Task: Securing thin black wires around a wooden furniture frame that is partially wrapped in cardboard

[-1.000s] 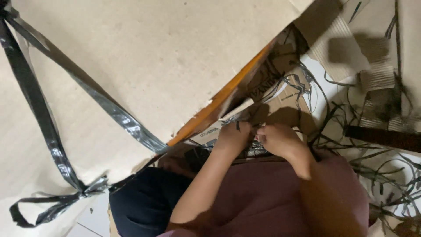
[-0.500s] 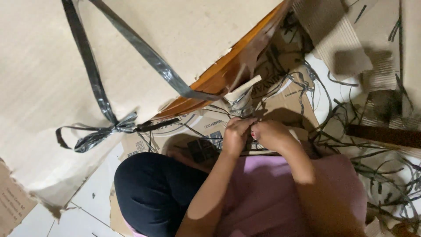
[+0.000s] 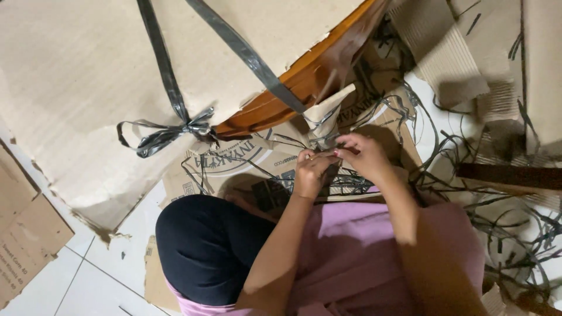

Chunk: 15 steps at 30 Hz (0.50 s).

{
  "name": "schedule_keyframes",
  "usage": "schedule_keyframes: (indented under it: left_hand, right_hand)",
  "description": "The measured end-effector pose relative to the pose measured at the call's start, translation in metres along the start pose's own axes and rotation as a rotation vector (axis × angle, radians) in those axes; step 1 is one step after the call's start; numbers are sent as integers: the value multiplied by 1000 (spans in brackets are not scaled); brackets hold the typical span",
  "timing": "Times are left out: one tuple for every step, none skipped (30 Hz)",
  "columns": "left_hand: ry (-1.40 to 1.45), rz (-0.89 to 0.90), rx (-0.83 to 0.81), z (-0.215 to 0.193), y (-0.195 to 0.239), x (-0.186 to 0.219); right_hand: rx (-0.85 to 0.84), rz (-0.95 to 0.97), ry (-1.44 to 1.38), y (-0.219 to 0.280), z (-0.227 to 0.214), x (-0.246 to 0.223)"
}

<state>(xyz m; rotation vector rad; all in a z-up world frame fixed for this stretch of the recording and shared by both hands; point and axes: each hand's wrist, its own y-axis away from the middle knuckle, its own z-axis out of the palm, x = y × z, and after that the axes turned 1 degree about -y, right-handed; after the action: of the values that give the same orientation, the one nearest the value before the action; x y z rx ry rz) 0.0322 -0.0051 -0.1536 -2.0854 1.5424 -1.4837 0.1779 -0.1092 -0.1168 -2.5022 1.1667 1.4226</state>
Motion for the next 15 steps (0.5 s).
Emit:
schedule_keyframes:
  left_hand:
    - [0, 3, 2, -7, -8, 7]
    - [-15, -27, -10, -13, -16, 15]
    - [-33, -59, -21, -21, -23, 22]
    - [-35, -59, -19, -16, -13, 8]
    - [-13, -109, -29, -11, -2, -6]
    - [10, -159, -40, -5, 10, -20]
    - [10, -162, -36, -5, 9, -19]
    - [-25, -174, -37, -4, 8, -19]
    - [-57, -184, -40, -2, 7, -18]
    - [-53, -184, -39, -3, 2, -14]
    - [-114, -181, -30, -5, -1, -10]
    - [-175, -178, -22, -7, -4, -6]
    - [-174, -178, -23, -2, 1, -11]
    - [-177, -202, -40, 2, 7, -16]
    - [-181, -229, -56, 5, 12, -21]
  right_hand:
    - [2, -2, 0, -3, 4, 4]
    - [56, -20, -85, -5, 8, 7]
    - [106, -38, -170, -8, 12, 10]
    - [105, -41, -170, -12, 13, 18]
    - [122, -52, -78, -16, 14, 26]
    - [138, -62, 14, -20, 15, 35]
    - [136, -64, 18, -16, 16, 33]
    - [129, -71, 36, -13, 17, 31]
    - [125, -74, 55, -9, 17, 30]
    - [127, -73, 58, -6, 14, 24]
    - [127, -143, 47, -3, 12, 19]
    - [126, -213, 35, 0, 10, 13]
    - [127, -212, 35, 4, 8, 7]
    - [98, -196, -16, 8, 5, 2]
    - [66, -180, -67, 12, 3, -5]
